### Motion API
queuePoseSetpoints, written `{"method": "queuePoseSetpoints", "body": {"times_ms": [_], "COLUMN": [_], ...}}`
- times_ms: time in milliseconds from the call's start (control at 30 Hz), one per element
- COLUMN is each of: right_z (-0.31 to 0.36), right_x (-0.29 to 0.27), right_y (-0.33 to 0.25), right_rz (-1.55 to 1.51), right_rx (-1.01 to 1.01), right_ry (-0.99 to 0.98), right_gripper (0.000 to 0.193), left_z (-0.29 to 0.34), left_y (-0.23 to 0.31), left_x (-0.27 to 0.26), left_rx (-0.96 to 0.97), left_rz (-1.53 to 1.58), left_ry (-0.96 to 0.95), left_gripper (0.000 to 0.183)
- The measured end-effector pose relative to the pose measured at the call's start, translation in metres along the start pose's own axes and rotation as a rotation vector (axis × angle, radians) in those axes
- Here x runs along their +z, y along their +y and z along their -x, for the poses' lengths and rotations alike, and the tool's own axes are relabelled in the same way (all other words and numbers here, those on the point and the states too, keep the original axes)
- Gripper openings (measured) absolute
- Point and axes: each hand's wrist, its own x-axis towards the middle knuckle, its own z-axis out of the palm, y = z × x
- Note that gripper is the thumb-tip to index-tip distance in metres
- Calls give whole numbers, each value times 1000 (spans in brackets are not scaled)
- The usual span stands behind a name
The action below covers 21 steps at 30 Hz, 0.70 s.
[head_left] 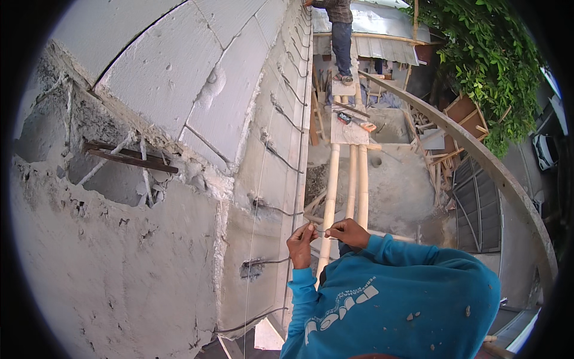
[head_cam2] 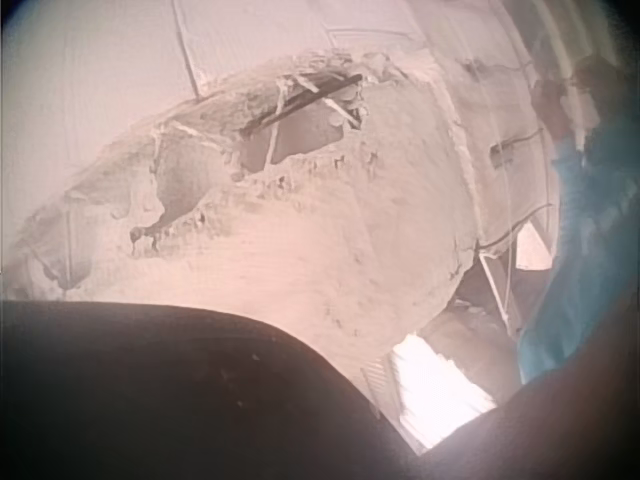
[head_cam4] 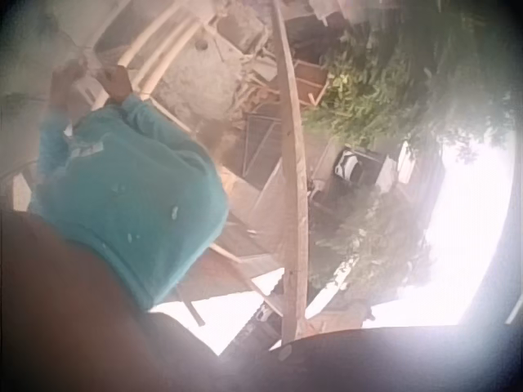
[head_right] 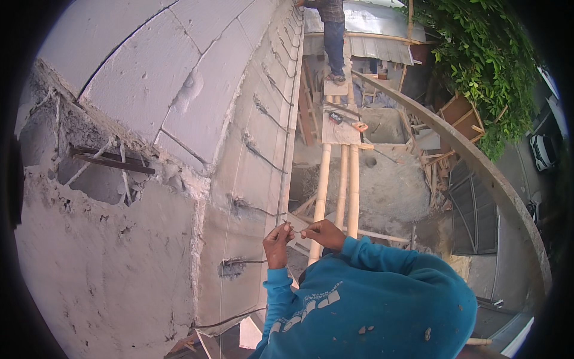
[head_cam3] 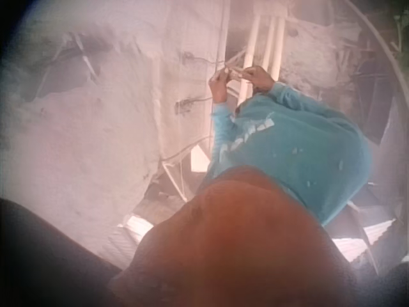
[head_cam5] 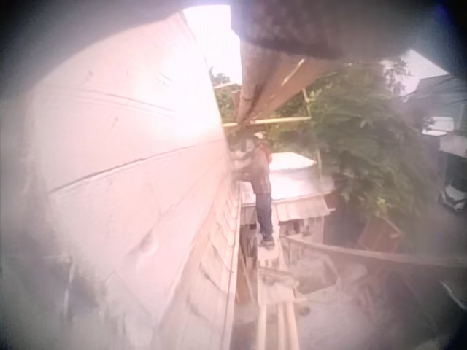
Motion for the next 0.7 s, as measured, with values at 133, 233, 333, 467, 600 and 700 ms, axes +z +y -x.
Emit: {"method": "queuePoseSetpoints", "body": {"times_ms": [133,233,333,467,600,700], "right_z": [-8,-21,-39,-62,-95,-120], "right_x": [2,-4,-6,-20,-49,-76], "right_y": [-11,-7,20,20,40,64], "right_rz": [56,149,127,169,132,161], "right_rx": [-47,-7,-37,-42,-34,170], "right_ry": [-14,-87,-105,-214,-222,-140], "right_gripper": [36,32,30,25,23,24], "left_z": [-4,-11,-20,-38,-65,-79], "left_y": [4,1,-12,-40,-53,-95], "left_x": [5,7,6,1,14,5], "left_rx": [-66,-58,-17,-69,-126,17], "left_rz": [48,-39,24,234,244,-454], "left_ry": [11,9,118,223,177,296], "left_gripper": [25,30,24,24,26,41]}}
